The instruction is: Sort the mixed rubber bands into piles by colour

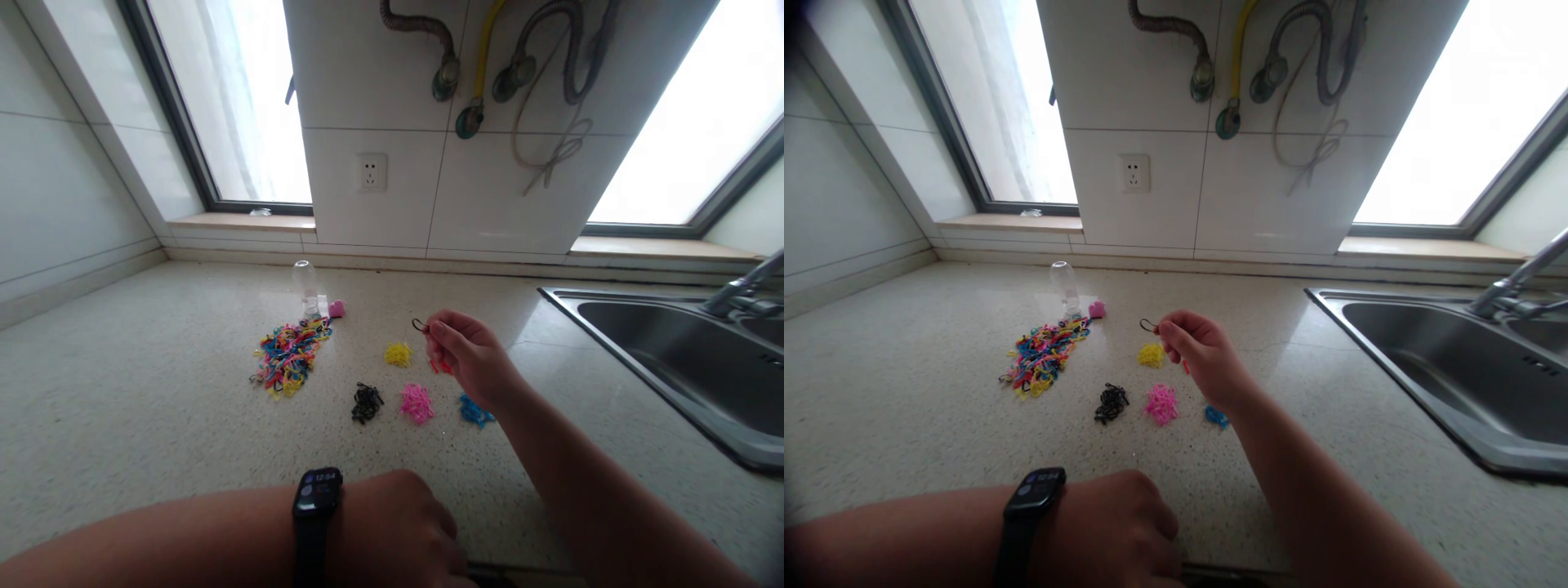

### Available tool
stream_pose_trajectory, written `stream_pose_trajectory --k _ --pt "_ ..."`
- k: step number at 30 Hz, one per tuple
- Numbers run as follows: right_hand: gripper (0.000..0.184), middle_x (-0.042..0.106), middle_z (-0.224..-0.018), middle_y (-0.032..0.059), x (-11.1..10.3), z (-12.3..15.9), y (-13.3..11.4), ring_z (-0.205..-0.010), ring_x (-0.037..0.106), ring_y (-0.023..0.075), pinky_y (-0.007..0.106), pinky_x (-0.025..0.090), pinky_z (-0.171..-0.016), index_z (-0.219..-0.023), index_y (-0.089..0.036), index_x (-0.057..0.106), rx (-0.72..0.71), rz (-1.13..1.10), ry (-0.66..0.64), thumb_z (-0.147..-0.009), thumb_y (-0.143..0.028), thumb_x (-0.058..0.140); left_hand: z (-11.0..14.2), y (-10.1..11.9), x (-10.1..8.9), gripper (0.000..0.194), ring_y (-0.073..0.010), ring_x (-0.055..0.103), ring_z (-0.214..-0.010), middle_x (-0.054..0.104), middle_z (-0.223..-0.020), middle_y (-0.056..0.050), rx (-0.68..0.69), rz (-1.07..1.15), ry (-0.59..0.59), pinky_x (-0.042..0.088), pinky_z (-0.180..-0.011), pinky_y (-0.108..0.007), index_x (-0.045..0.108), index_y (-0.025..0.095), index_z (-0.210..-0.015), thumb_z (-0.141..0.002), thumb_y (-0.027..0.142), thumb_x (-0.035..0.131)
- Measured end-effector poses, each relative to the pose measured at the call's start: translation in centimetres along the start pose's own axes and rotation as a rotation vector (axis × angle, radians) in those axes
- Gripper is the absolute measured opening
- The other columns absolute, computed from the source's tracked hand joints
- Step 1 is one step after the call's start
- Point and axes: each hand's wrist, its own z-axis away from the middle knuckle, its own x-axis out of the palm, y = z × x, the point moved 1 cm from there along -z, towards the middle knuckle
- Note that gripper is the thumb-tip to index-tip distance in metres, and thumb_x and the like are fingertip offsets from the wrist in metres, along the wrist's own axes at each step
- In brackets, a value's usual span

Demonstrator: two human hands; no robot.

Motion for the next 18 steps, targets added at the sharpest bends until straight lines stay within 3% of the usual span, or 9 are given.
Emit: stream_pose_trajectory --k 9,14,18 --pt "0.024 0.054 -0.060 -0.0036 -0.36 0.03 0.23 -0.051 0.044 0.0082 0.023 0.033 -0.045 -0.080 -0.019 0.066 -0.006 0.035 -0.007 -0.082 -0.043 0.068 -0.15 0.14 -0.29 0.007 -0.0131 0.052 -0.067 0.059 -0.071 0.004 -0.003 -0.001 -0.007 0.038 -0.049 -0.030 0.058 0.019 -0.088 -0.093 0.024 0.057" --pt "0.024 0.054 -0.059 -0.0041 -0.42 0.05 0.24 -0.049 0.043 0.0077 0.023 0.032 -0.045 -0.080 -0.019 0.067 -0.016 0.061 -0.004 -0.082 -0.042 0.069 -0.03 0.11 -0.21 0.015 -0.0126 0.051 -0.067 0.060 -0.072 0.004 -0.018 -0.005 -0.018 0.038 -0.049 -0.029 0.055 0.018 -0.079 -0.092 0.025 0.059" --pt "0.021 0.053 -0.058 -0.0046 -0.37 0.03 0.28 -0.048 0.042 0.0078 0.024 0.034 -0.046 -0.078 -0.020 0.066 -0.021 0.063 0.004 -0.080 -0.040 0.071 -0.04 0.17 -0.19 0.009 -0.0133 0.050 -0.068 0.059 -0.073 0.004 -0.018 0.004 -0.001 0.039 -0.050 -0.030 0.056 0.019 -0.085 -0.092 0.024 0.058"
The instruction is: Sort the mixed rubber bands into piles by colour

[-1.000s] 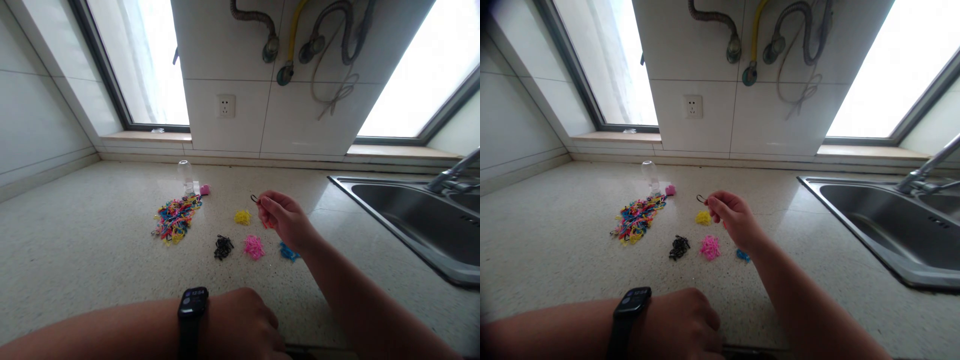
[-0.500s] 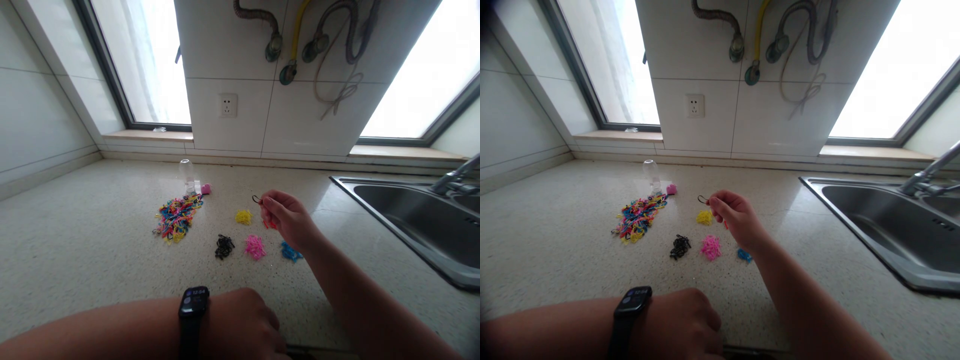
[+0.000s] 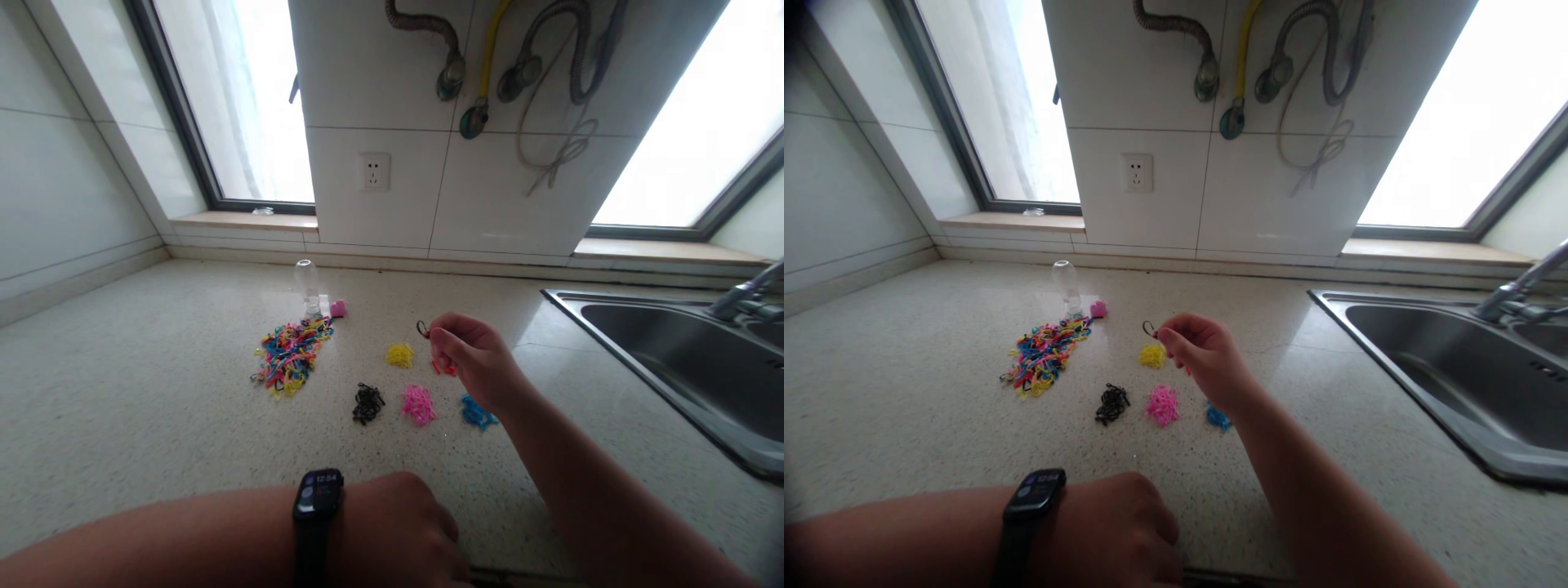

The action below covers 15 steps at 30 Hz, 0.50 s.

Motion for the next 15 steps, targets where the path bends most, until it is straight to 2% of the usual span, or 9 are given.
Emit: stream_pose_trajectory --k 15 --pt "0.020 0.052 -0.057 -0.0055 -0.20 -0.04 0.19 -0.046 0.040 0.0064 0.021 0.031 -0.041 -0.082 -0.019 0.069 0.001 -0.002 0.033 -0.076 -0.038 0.076 -0.09 0.00 0.00 0.009 -0.0134 0.050 -0.067 0.056 -0.069 0.004 0.006 0.000 -0.008 0.037 -0.049 -0.030 0.055 0.018 -0.084 -0.092 0.023 0.058"
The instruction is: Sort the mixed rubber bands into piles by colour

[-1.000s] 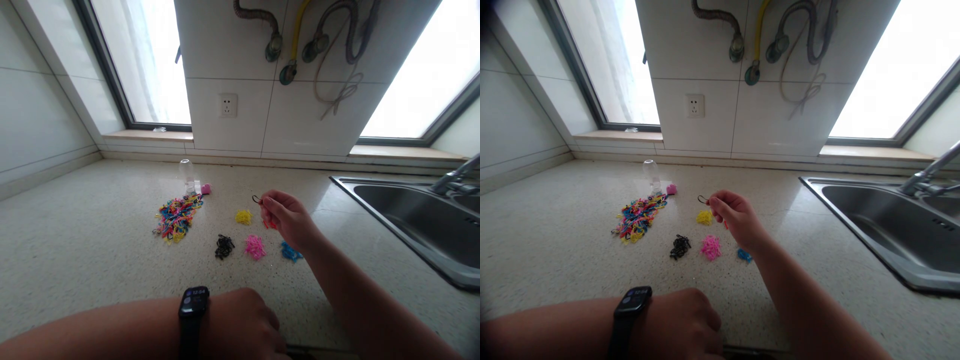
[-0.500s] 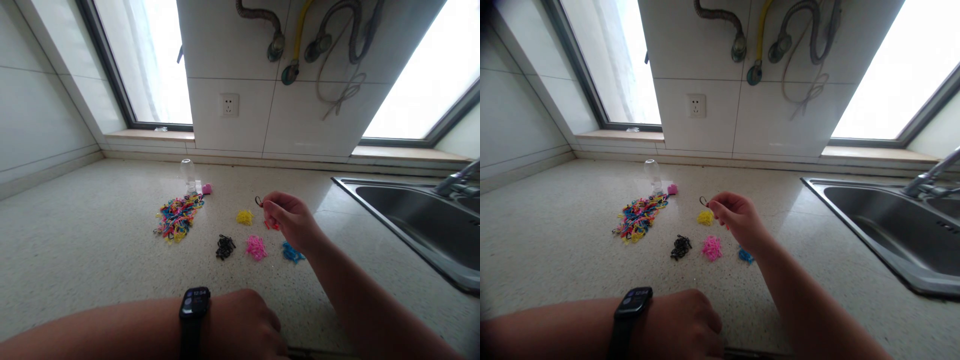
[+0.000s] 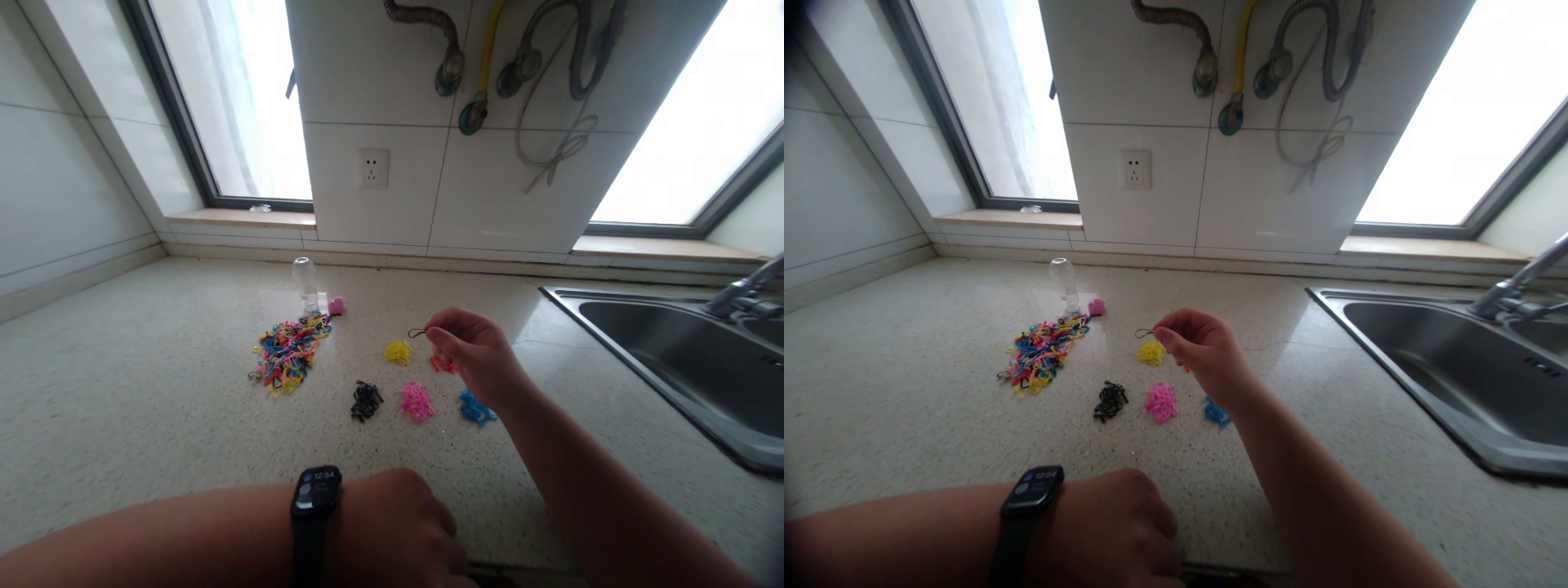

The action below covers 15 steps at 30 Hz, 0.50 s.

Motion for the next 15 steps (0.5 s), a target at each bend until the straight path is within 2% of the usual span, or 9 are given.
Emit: stream_pose_trajectory --k 15 --pt "0.021 0.053 -0.058 -0.0048 0.06 0.05 -0.18 -0.048 0.040 0.0058 0.020 0.030 -0.041 -0.081 -0.018 0.071 0.014 0.000 -0.004 -0.074 -0.037 0.078 -0.04 0.05 -0.13 0.008 -0.0136 0.053 -0.068 0.060 -0.071 0.004 -0.011 0.012 -0.016 0.037 -0.049 -0.030 0.056 0.019 -0.087 -0.092 0.025 0.059"
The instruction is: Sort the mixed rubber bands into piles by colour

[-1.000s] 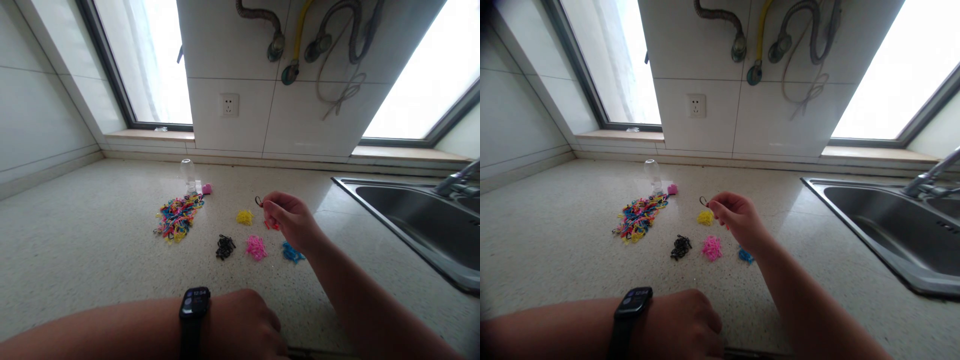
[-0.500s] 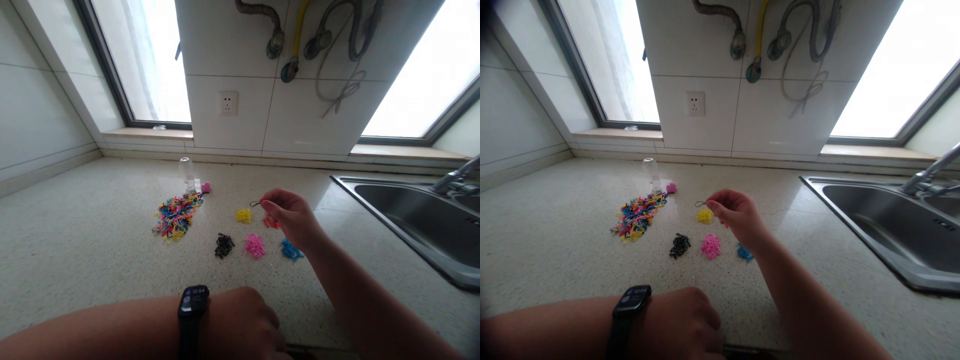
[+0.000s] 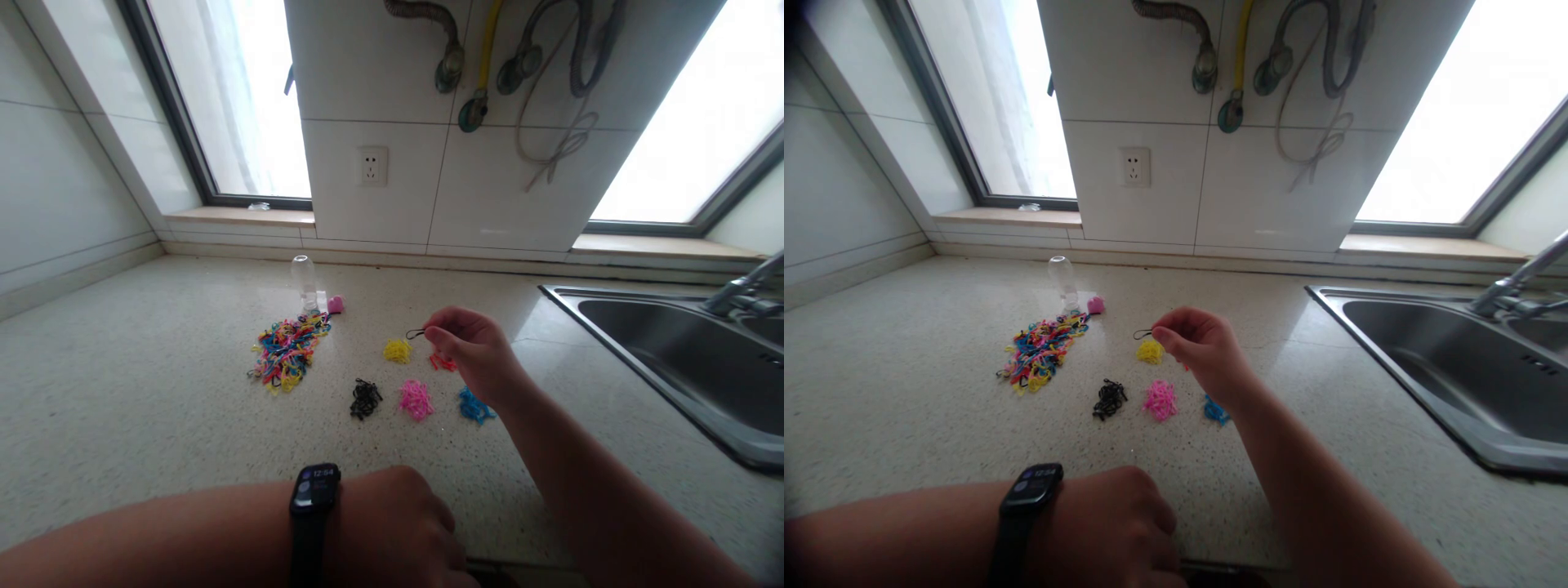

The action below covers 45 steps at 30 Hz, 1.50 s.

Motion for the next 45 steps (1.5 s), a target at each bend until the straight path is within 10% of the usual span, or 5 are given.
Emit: stream_pose_trajectory --k 45 --pt "0.025 0.054 -0.056 -0.0046 0.72 0.25 -0.88 -0.048 0.043 0.0067 0.022 0.034 -0.044 -0.076 -0.018 0.068 -0.021 0.056 -0.057 -0.074 -0.042 0.076 -0.01 -0.06 -0.09 0.009 -0.0133 0.054 -0.068 0.060 -0.070 0.004 -0.004 0.005 0.001 0.037 -0.049 -0.029 0.056 0.019 -0.086 -0.091 0.025 0.059"
